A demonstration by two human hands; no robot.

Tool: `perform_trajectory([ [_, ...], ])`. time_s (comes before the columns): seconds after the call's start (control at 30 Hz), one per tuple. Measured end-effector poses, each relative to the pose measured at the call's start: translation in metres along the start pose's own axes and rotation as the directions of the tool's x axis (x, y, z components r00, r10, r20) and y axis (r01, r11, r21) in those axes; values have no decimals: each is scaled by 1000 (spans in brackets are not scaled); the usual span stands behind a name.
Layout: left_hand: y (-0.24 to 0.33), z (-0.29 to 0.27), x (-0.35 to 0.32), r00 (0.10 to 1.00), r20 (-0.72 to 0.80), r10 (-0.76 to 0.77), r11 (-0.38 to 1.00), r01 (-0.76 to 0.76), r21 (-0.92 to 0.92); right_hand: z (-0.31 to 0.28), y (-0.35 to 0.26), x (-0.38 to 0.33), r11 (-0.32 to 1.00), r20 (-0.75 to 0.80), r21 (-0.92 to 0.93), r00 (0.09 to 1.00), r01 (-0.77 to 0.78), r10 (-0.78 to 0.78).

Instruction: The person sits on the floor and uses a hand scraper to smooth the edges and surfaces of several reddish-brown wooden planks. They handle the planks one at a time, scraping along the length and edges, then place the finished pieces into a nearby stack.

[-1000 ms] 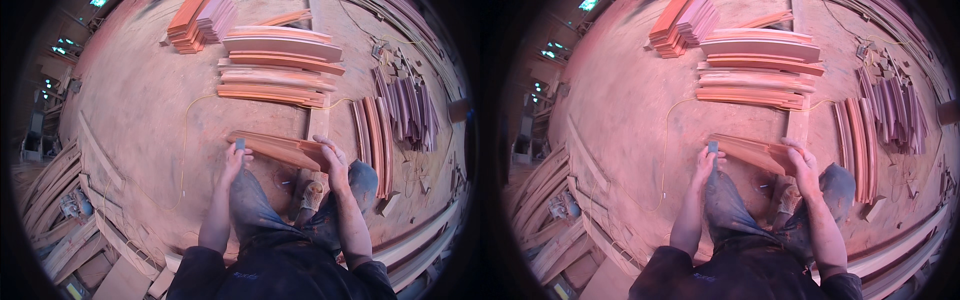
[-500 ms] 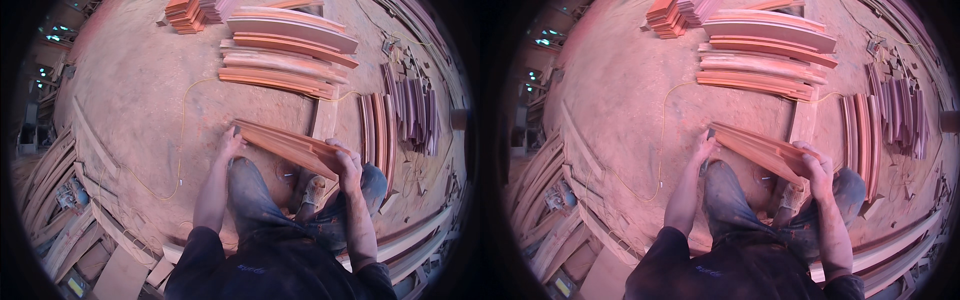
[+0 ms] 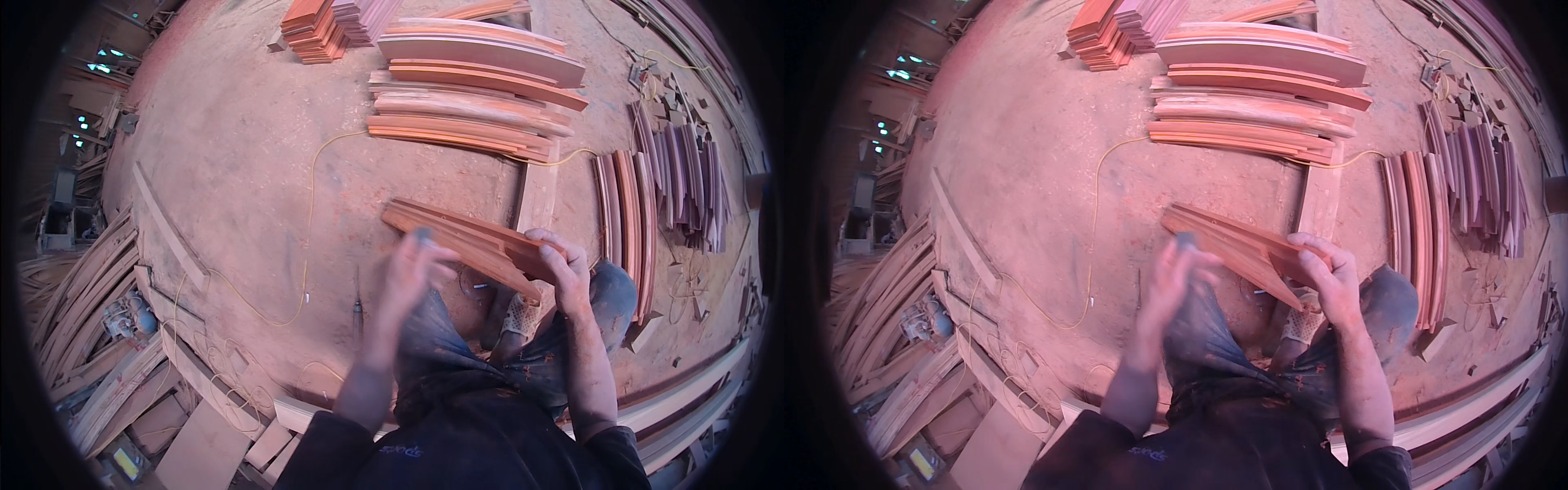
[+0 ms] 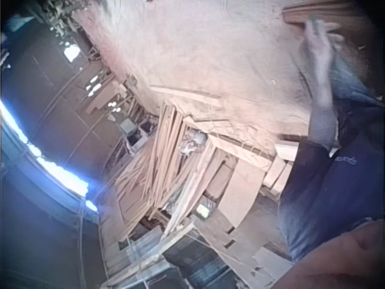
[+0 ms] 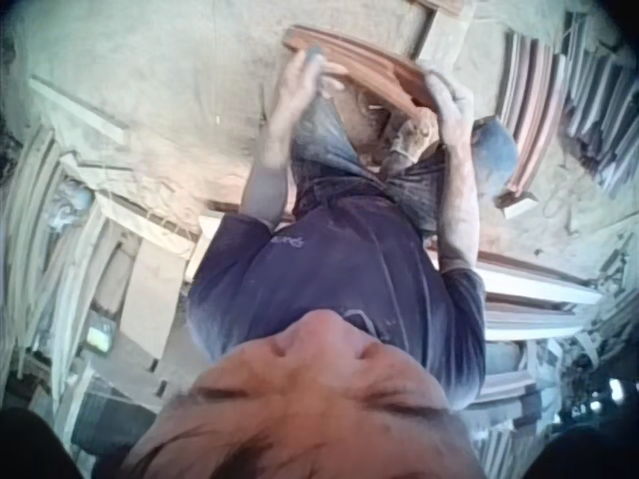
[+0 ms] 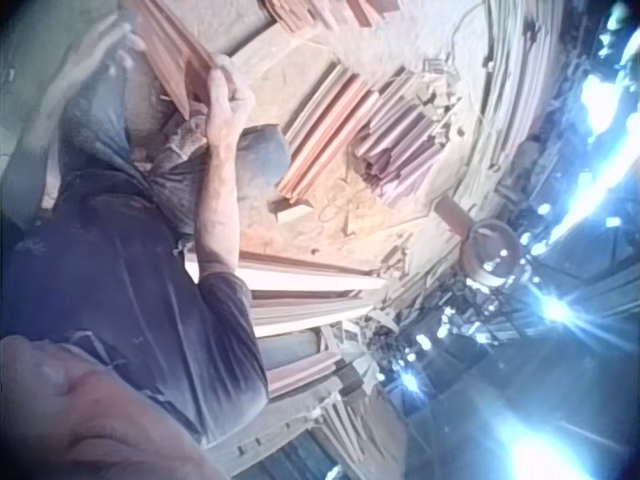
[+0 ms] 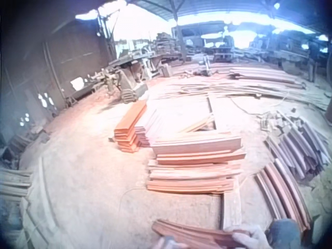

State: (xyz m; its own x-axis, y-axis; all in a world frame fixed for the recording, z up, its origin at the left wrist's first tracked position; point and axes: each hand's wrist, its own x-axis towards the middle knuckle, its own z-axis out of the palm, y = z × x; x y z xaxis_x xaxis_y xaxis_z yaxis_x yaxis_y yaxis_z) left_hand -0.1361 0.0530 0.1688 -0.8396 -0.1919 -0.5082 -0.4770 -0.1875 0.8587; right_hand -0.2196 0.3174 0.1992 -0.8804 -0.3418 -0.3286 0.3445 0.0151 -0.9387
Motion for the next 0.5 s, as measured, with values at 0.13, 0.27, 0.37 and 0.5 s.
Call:
perform_trajectory([
  [0.13, -109, -121, 113, 939, -307, -158, 970, 205, 129, -8, 4, 3, 1000, 56, 6, 998, 17, -17],
  [0.27, -181, -164, 173, 970, -231, -73, 933, 149, 329, -13, 2, 3, 997, 77, 70, 997, 12, -18],
  [0.37, -185, -160, 187, 977, -207, -54, 924, 127, 361, -14, 1, 2, 999, 56, 38, 998, 9, -11],
  [0.5, -157, -137, 174, 979, -205, 11, 937, 62, 343, -15, 4, 2, 998, 77, -37, 995, 58, -55],
])
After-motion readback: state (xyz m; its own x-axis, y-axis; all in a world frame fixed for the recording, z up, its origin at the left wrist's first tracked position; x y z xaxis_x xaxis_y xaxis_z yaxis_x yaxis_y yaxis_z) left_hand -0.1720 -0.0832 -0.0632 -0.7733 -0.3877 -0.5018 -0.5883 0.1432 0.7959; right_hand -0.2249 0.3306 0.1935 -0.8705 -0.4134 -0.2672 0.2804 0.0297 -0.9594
